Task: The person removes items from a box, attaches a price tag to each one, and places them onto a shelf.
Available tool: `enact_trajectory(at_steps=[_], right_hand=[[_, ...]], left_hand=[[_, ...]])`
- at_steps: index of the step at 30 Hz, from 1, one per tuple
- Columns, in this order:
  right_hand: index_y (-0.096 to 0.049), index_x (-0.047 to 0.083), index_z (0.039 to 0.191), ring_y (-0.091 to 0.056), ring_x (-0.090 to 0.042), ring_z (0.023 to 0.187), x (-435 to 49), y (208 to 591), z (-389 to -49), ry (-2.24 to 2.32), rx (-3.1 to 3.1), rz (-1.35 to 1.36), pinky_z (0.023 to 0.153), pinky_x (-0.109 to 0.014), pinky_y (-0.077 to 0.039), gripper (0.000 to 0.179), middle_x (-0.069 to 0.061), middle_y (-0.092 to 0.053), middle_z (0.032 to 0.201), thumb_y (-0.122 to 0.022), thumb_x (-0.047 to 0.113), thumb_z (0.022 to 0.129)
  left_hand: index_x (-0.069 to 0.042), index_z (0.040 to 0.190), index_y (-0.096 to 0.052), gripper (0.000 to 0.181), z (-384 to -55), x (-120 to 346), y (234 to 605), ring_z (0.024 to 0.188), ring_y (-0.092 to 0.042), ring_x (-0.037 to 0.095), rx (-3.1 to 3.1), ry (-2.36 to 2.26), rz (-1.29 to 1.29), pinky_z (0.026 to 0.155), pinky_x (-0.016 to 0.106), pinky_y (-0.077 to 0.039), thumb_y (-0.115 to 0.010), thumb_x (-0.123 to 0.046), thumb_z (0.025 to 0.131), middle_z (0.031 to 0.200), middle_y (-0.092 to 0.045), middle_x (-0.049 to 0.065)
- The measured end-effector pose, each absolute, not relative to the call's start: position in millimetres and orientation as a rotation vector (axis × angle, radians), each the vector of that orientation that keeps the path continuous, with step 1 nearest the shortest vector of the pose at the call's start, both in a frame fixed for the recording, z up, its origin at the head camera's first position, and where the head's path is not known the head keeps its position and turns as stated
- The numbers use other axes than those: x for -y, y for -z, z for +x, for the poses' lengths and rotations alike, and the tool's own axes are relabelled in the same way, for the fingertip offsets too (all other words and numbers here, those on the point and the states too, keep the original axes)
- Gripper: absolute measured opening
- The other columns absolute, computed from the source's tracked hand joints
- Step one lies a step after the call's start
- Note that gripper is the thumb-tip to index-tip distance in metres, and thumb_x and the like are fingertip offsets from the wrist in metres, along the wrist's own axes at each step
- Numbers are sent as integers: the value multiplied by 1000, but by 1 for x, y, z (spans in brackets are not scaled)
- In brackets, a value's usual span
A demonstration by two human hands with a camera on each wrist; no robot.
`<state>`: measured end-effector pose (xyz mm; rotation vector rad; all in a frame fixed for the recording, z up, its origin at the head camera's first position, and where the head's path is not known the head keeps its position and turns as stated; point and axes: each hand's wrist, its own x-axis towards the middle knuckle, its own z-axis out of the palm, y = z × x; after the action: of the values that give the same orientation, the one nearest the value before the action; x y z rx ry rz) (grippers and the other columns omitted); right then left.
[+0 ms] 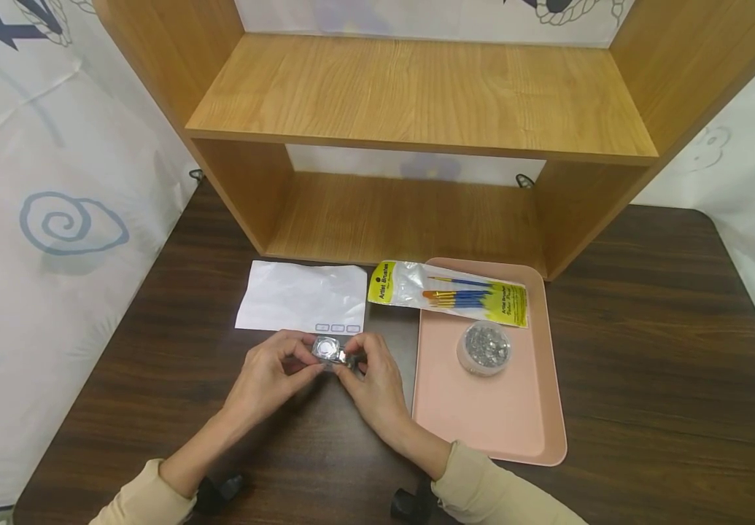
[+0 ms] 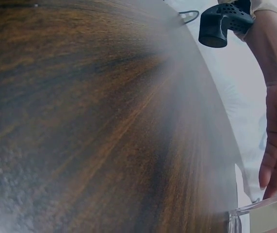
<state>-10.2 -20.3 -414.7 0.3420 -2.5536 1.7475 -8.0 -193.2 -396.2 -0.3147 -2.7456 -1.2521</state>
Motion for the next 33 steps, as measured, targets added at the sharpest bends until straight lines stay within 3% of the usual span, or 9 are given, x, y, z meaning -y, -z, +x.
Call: enact_trajectory(at_steps=[8,14,17,23,28,33], right_hand=[[-58,5,107,-57,-21,97,19,415,-11,-1746,2572,383,78,-35,-54,30,-8,-56,105,-72,4,80],[-62,1,109,-58,-24,99,17,414,-13,-1793,2583,408,80,-33,-54,30,-12,-55,105,-71,3,80],[-63,1,109,-58,-25,100,16,414,-14,-1815,2594,415,82,-31,-54,29,-12,-55,105,-71,3,80],[-63,0,106,-58,-25,98,15,412,-15,-1797,2607,438,81,-31,-54,28,-13,-58,104,-71,3,80],[-64,1,105,-58,-23,96,15,411,-16,-1774,2625,449,79,-30,-54,27,-12,-59,102,-72,3,80],[-63,0,105,-58,-24,95,14,410,-16,-1787,2623,449,78,-31,-54,27,-14,-59,101,-72,2,79]], left_hand=[[-8,76,-64,18,-16,206,388,90,-67,22,2784,1309,-447,70,22,-55,-75,6,73,99,-69,9],[-3,88,-64,9,-41,228,365,86,-64,3,2722,1297,-244,70,16,-53,-70,-1,82,100,-69,12],[1,100,-61,18,-62,241,355,84,-60,-3,2532,1340,-57,70,12,-49,-67,-3,84,99,-67,7],[-4,121,-53,39,-110,261,338,98,-58,8,2185,1473,180,81,14,-47,-67,-4,84,109,-57,-4],[-9,135,-45,54,-141,269,331,118,-52,19,2142,1543,242,97,26,-44,-66,-8,86,128,-51,5],[-12,134,-49,52,-162,268,331,119,-55,21,2124,1581,188,97,29,-46,-66,-5,85,131,-54,9]])
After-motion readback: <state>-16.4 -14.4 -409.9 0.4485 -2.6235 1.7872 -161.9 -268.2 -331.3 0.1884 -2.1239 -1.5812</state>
